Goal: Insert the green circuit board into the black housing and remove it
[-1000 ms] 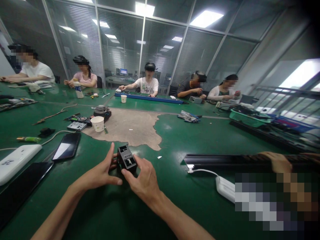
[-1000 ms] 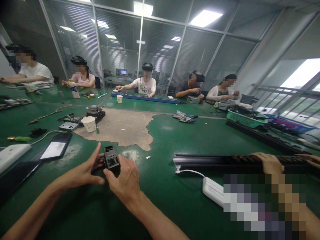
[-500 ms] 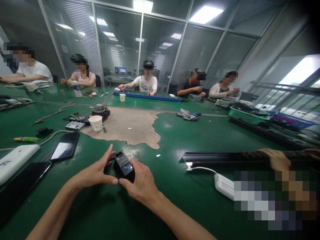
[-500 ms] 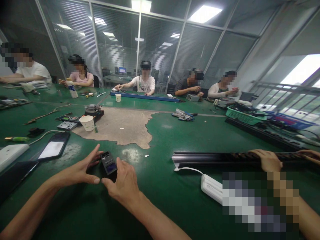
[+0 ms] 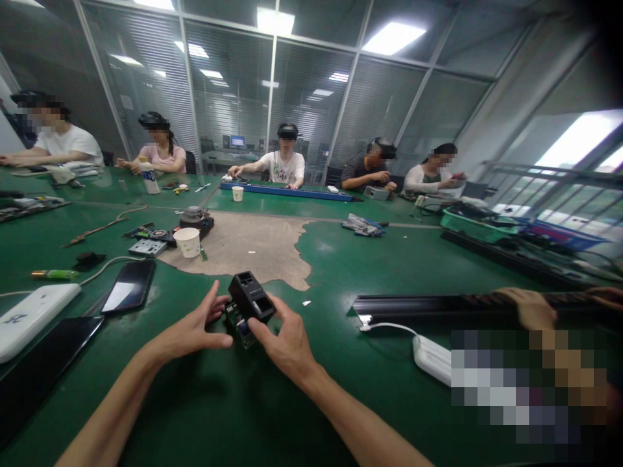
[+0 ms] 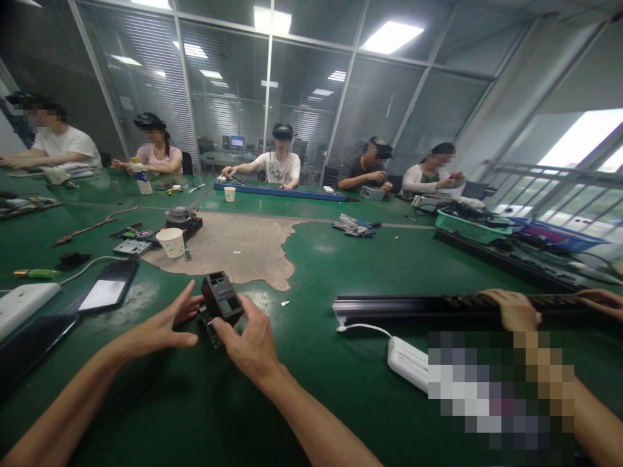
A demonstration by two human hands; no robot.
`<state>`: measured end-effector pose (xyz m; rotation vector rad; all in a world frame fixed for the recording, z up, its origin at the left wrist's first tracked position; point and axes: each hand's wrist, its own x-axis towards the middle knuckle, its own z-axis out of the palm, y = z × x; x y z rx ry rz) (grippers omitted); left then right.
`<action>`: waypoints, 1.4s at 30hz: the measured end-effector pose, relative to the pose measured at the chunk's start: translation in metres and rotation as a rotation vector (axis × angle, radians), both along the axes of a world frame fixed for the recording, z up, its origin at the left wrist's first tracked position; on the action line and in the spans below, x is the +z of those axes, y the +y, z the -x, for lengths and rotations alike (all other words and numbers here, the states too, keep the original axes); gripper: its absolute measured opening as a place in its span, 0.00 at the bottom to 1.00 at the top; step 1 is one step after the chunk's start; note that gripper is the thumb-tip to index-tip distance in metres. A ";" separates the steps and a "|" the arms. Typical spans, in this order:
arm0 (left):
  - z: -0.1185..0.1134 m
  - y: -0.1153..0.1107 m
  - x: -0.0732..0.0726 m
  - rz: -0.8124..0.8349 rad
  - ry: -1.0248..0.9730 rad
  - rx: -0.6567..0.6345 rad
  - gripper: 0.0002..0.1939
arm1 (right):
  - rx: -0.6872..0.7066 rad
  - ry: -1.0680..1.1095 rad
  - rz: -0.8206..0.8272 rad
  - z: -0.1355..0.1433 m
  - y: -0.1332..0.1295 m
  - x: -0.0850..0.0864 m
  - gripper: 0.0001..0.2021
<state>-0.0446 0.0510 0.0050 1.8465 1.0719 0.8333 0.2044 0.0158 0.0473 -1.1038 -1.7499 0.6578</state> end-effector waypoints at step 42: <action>0.001 0.000 0.002 0.195 -0.005 -0.073 0.64 | -0.039 -0.092 -0.135 -0.005 -0.003 -0.022 0.27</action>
